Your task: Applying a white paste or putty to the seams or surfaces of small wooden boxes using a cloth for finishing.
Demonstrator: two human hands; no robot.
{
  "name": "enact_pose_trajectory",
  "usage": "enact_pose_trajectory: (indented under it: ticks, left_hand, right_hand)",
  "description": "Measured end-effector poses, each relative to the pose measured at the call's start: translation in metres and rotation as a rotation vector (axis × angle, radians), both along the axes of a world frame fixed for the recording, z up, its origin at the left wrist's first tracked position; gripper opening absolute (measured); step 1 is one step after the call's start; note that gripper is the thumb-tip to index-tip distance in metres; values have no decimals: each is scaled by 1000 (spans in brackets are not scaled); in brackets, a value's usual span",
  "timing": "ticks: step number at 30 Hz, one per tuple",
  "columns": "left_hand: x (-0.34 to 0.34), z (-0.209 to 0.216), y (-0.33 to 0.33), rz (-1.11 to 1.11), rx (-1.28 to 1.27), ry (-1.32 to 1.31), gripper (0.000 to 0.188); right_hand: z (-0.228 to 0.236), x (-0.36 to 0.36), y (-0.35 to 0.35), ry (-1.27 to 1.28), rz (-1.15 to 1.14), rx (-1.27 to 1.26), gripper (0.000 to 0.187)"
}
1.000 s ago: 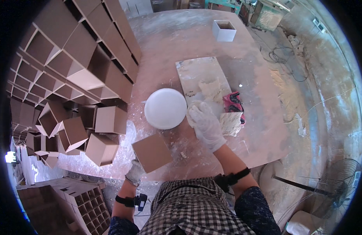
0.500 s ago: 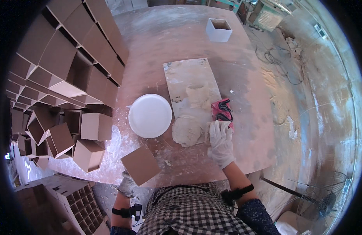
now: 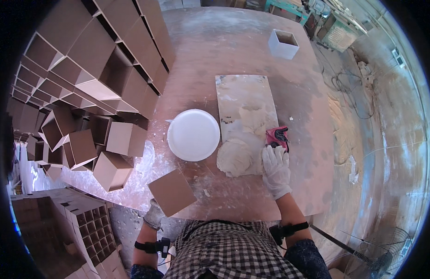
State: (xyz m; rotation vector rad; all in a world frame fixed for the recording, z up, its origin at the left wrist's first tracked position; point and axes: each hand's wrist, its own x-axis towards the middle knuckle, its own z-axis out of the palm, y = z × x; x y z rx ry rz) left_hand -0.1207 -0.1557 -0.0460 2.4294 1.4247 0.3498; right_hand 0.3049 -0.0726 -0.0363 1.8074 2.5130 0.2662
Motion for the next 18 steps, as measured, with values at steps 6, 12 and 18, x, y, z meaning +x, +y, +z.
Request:
enact_pose_trajectory:
  ticks: [6, 12, 18]
  left_hand:
    - [-1, -4, 4, 31, 4, 0, 44]
    - [3, -9, 10, 52, 17, -12, 44]
    - [-2, -10, 3, 81, 21, -24, 44]
  right_hand:
    - [68, -38, -5, 112, 38, -206, 81]
    - [40, -39, 78, 70, 107, 25, 83]
    - [-19, -52, 142, -17, -10, -3, 67]
